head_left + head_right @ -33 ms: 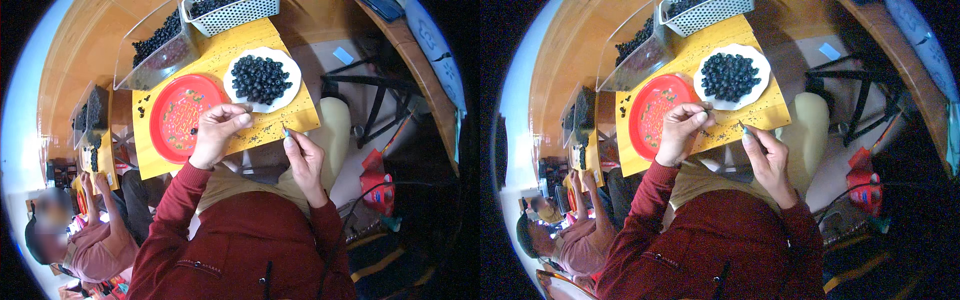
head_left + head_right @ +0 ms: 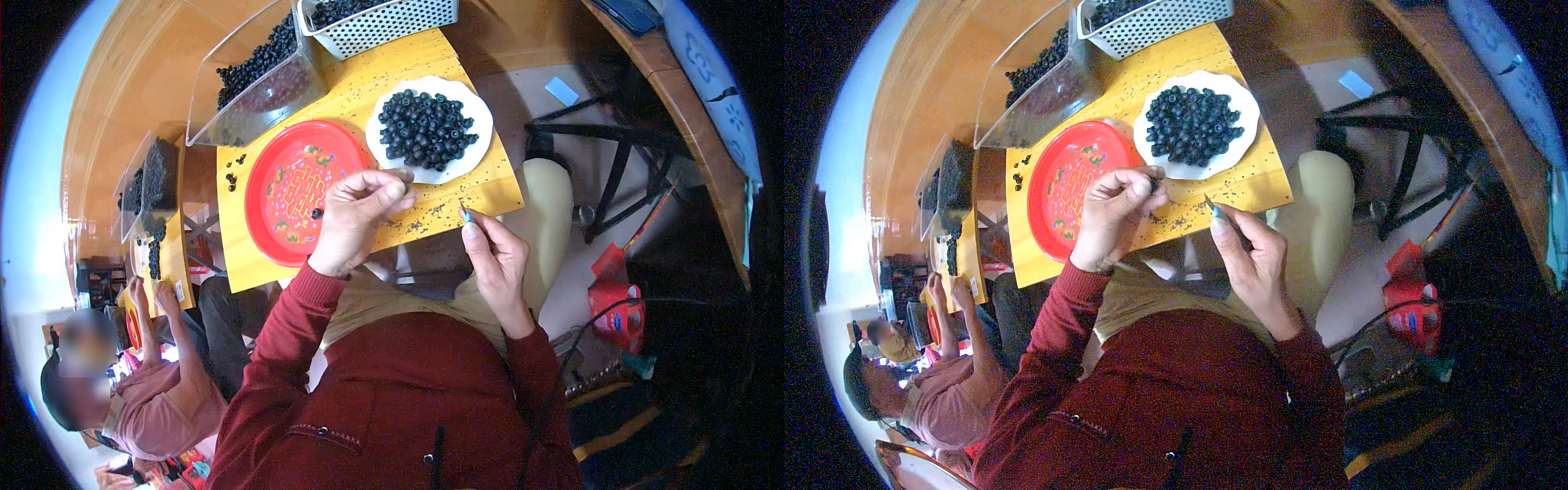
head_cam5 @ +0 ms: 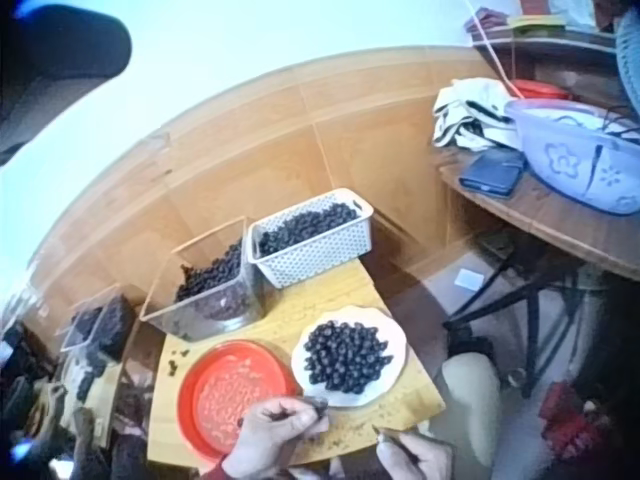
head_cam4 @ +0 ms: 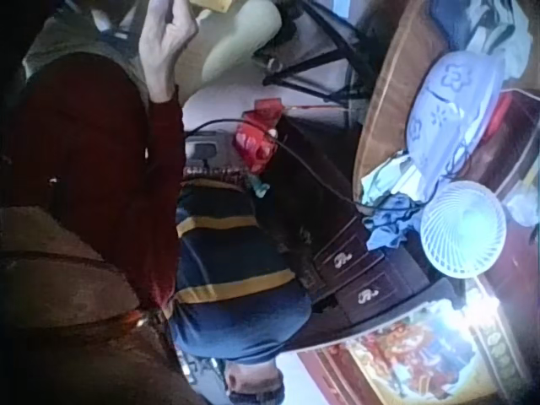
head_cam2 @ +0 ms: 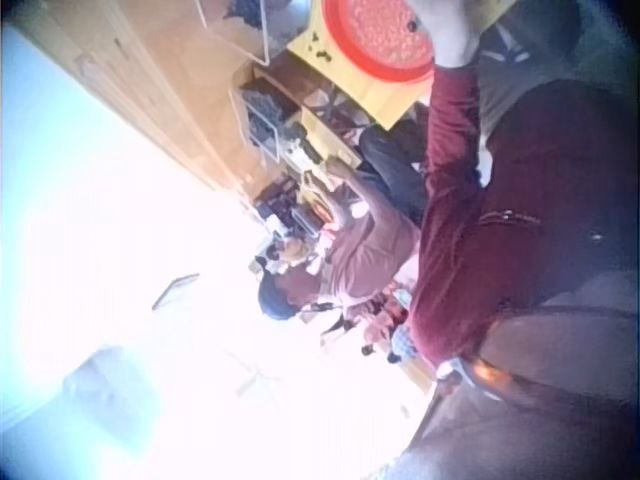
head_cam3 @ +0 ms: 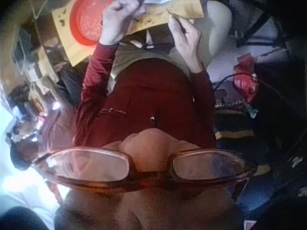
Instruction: Sorting and de-stemming berries from one container to another at a workstation.
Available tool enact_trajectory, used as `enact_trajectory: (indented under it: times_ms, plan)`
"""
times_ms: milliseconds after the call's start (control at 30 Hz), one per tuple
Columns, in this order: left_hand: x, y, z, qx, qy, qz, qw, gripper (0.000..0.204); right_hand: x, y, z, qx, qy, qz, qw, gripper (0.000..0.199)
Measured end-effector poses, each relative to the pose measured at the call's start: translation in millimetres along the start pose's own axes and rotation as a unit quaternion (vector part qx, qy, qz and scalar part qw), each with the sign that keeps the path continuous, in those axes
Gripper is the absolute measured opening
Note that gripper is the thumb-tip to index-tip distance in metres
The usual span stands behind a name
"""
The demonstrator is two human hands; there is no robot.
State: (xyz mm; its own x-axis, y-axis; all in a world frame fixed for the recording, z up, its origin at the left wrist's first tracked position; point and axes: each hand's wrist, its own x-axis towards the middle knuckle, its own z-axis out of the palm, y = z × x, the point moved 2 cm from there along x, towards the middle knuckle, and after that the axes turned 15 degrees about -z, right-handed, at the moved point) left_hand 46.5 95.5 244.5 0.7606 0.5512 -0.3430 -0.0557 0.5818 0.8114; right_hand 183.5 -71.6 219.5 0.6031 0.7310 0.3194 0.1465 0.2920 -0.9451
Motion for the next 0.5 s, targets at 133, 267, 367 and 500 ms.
enact_trajectory:
  times_ms: [133,267,367,500]
  plan:
    - [-4.5,-2.3,5.3,-0.090,-0.027,-0.044,0.995,0.013,6.0,2.2,6.9,0.031,-0.008,-0.016,0.999,0.032]
    - [-8.5,-9.2,12.4,-0.121,-0.019,-0.060,0.991,0.018,13.8,-4.6,11.1,0.014,-0.028,-0.023,0.999,0.030]
    - [-8.3,-16.5,11.0,-0.142,-0.036,-0.075,0.986,0.020,18.5,-7.6,16.5,0.009,-0.034,-0.024,0.999,0.029]
    - [-11.5,-23.0,20.3,-0.172,-0.061,-0.093,0.979,0.022,24.6,-7.8,20.2,0.004,-0.031,-0.147,0.989,0.029]
